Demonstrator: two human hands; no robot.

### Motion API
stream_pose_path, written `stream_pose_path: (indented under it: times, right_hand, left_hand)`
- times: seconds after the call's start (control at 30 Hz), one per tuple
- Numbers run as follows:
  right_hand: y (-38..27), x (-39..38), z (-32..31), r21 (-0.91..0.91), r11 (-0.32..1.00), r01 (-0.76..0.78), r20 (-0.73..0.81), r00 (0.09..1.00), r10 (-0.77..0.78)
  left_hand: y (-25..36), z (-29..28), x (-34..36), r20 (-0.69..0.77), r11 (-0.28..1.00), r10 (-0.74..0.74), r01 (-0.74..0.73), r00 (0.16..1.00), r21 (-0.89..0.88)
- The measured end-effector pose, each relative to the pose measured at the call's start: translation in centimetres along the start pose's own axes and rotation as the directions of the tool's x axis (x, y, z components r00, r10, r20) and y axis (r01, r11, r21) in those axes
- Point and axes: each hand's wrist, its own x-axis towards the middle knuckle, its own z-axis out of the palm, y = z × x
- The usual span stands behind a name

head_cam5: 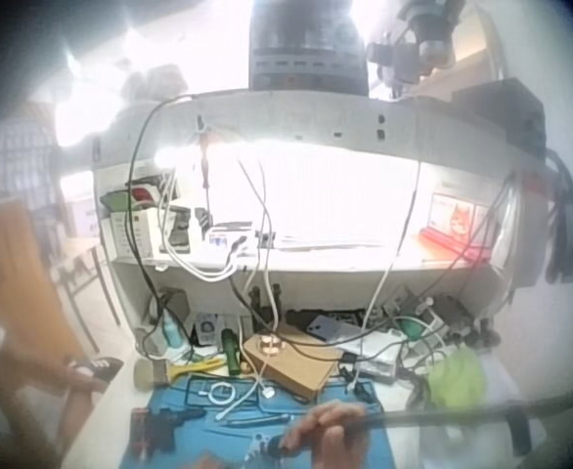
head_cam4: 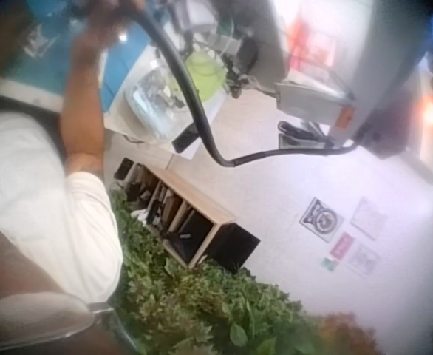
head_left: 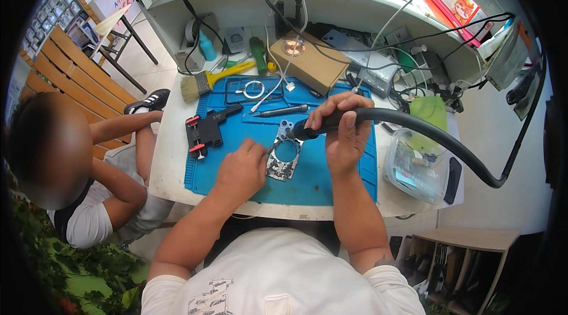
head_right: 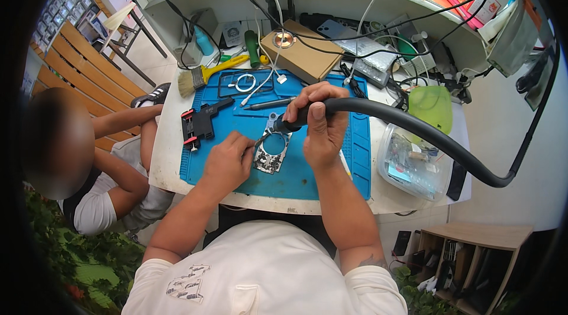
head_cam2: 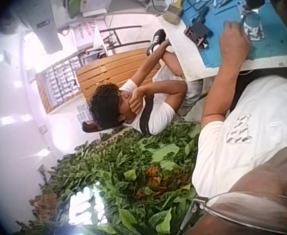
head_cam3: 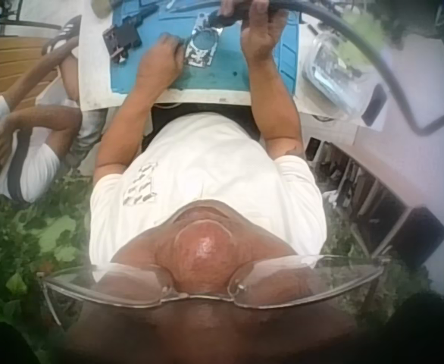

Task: The person uses a heat gun to heat a phone component, then uses a screwdriver to work on screws, and handles the component with their hands.

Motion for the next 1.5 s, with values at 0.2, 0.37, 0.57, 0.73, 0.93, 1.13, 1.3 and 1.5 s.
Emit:
stream_pose_path:
  times: [0.2, 0.37, 0.57, 0.73, 0.93, 1.13, 1.3, 1.5]
  right_hand:
    - [-0.1, 0.0, 0.0, -0.002, 1.0, -0.012, -0.013, 1.0, 0.012]
    - [0.3, -0.1, -0.1, -0.006, 1.0, 0.002, -0.006, 1.0, -0.002]
    - [0.4, -0.1, -0.3, -0.02, 1.0, 0.011, -0.005, 1.0, -0.012]
    - [0.3, 0.1, -0.3, -0.028, 0.999, 0.014, -0.008, 1.0, -0.015]
    - [0.2, 0.1, -0.4, -0.031, 0.999, 0.023, -0.007, 1.0, -0.023]
    - [0.4, 0.0, -0.4, -0.047, 0.998, 0.034, -0.006, 0.999, -0.035]
    - [0.3, 0.0, -0.3, -0.054, 0.997, 0.052, -0.022, 0.998, -0.053]
    - [0.2, 0.0, -0.3, -0.047, 0.998, 0.049, -0.032, 0.998, -0.051]
  left_hand:
    - [-0.2, -1.0, 0.7, 0.039, 0.997, -0.02, 0.017, 0.999, 0.07]
    - [0.0, -0.3, 0.8, 0.013, 0.996, -0.026, 0.024, 1.0, 0.087]
    - [-0.3, 0.9, 1.0, -0.054, 0.999, 0.006, -0.003, 0.999, 0.05]
    - [-0.8, 0.6, 1.4, -0.031, 0.999, -0.035, 0.034, 0.999, -0.025]
    - [-1.0, 0.2, 1.8, -0.078, 0.999, 0.034, -0.033, 0.996, 0.011]
    - [-0.8, 0.1, 2.0, -0.034, 0.999, -0.027, 0.026, 0.999, -0.024]
    - [-1.3, 0.5, 1.8, -0.061, 0.998, -0.057, 0.054, 0.996, -0.043]
    - [-1.8, -0.1, 2.1, -0.058, 0.994, -0.045, 0.039, 0.997, -0.1]
